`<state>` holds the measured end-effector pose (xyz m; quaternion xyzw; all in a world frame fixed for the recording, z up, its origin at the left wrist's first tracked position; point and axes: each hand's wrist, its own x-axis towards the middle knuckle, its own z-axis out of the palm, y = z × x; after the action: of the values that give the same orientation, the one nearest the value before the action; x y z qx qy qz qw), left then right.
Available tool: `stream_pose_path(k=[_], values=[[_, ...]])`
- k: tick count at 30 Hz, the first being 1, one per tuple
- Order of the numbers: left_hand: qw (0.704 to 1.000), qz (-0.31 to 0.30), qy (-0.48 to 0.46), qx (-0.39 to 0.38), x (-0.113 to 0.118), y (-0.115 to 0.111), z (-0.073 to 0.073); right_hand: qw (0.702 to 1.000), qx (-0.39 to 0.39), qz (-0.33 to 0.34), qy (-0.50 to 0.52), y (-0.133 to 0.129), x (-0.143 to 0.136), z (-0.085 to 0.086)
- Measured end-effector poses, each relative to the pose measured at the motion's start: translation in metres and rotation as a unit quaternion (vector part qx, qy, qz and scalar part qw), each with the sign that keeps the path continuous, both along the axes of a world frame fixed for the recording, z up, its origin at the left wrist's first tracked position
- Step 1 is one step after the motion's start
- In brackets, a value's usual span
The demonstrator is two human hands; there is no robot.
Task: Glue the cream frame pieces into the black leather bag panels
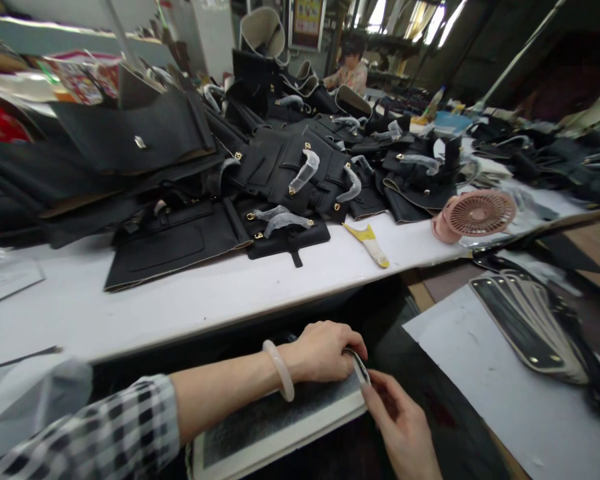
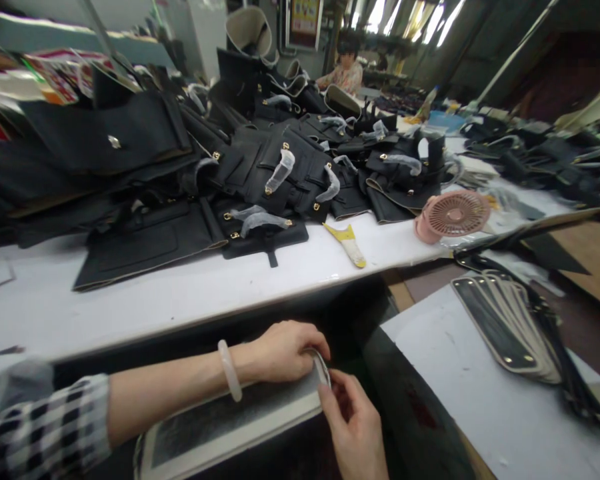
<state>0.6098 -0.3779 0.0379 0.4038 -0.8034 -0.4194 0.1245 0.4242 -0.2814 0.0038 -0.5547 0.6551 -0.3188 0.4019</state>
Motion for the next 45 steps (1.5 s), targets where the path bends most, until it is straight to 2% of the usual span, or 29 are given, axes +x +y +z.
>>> stream_pose_path(k=[4, 6, 8, 10, 12, 15, 19, 21, 25, 29, 34, 37, 40, 45], values=[[0.997, -0.053, -0.034, -0.045, -0.008, -0.005, 0.004, 0.995, 0.047, -0.079, -0.034, 0.018, 0.013, -0.013], [0.993, -0.061, -0.024, -0.103, -0.009, -0.003, 0.008, 0.993, 0.061, -0.093, -0.039, 0.019, 0.018, -0.013], [0.979, -0.074, -0.013, -0.191, -0.005, 0.004, 0.012, 0.994, 0.060, -0.088, -0.033, 0.018, 0.019, -0.010], [0.957, -0.115, -0.023, -0.266, 0.001, 0.013, 0.015, 0.997, 0.041, -0.071, -0.008, 0.017, 0.018, -0.006], [0.940, -0.162, -0.038, -0.296, 0.008, 0.024, 0.016, 0.998, 0.008, -0.047, 0.042, 0.015, 0.016, -0.001], [0.939, -0.181, -0.046, -0.287, 0.016, 0.039, 0.015, 0.989, -0.061, 0.001, 0.136, 0.014, 0.013, 0.004], [0.949, -0.162, -0.050, -0.264, 0.017, 0.049, 0.015, 0.954, -0.186, 0.039, 0.233, 0.011, 0.013, 0.002], [0.949, -0.162, -0.055, -0.264, 0.015, 0.049, 0.017, 0.939, -0.223, 0.043, 0.257, 0.010, 0.014, 0.000], [0.942, -0.176, -0.071, -0.276, 0.013, 0.049, 0.017, 0.918, -0.261, 0.053, 0.292, 0.008, 0.014, -0.004], [0.937, -0.179, -0.075, -0.290, 0.010, 0.051, 0.010, 0.889, -0.298, 0.061, 0.342, 0.008, 0.014, -0.004], [0.940, -0.174, -0.061, -0.288, 0.011, 0.052, 0.009, 0.878, -0.316, 0.067, 0.355, 0.009, 0.017, -0.001], [0.955, -0.167, -0.036, -0.241, 0.017, 0.046, 0.015, 0.888, -0.307, 0.067, 0.335, 0.009, 0.018, 0.002], [0.971, -0.138, -0.020, -0.194, 0.021, 0.036, 0.020, 0.921, -0.265, 0.046, 0.283, 0.010, 0.018, 0.006], [0.975, -0.069, 0.021, -0.210, 0.011, 0.017, 0.014, 0.966, -0.186, -0.004, 0.179, 0.008, 0.020, 0.009]])
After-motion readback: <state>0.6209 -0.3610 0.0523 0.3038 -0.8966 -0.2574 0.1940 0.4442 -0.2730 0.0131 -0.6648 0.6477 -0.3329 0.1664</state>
